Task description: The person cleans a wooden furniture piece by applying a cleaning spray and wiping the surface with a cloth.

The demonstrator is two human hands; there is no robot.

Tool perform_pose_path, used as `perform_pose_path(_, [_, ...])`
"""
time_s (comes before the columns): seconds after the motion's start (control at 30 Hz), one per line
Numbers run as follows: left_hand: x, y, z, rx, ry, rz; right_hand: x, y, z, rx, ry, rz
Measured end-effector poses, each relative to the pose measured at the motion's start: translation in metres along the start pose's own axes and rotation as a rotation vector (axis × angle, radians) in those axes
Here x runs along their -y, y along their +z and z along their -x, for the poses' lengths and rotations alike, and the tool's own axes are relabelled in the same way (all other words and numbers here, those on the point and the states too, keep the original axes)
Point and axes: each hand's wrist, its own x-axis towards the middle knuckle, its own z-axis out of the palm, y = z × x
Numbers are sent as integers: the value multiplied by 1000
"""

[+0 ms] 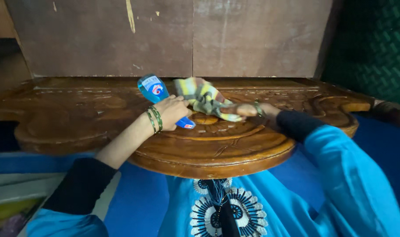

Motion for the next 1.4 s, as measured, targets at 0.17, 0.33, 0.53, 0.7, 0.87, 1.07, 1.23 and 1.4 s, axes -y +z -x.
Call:
perform_pose_path(0.17, [3,2,-2,-92,62,122,68,-24,-49,27,890,-618])
perform_pose_path(0.33, [-1,-5,-1,-139,79,192,153,-58,-37,-71,910,-626])
perform_pose_path(0.53, [0,-5,-6,-43,125,150,191,-56,24,-364,622,-447])
perform_pose_path(0.7, [-4,-5,-13,4,133,142,125,-33,-52,-123,892,-708])
perform_pose_path(0.87, [-8,-12,-13,22,93,80,120,-33,-36,77,882,-643])
perform_pose_path(1.07, [-7,-21,-25,147,83,73,142,-42,10,-100,814,-828])
perform_pose_path(1.23, [-11,-19,-31,140,69,38,154,-44,-29,-229,678,-1014])
perform_pose_path(1.4, [-14,-28,-14,18,64,94,158,-54,-64,82,905,-743])
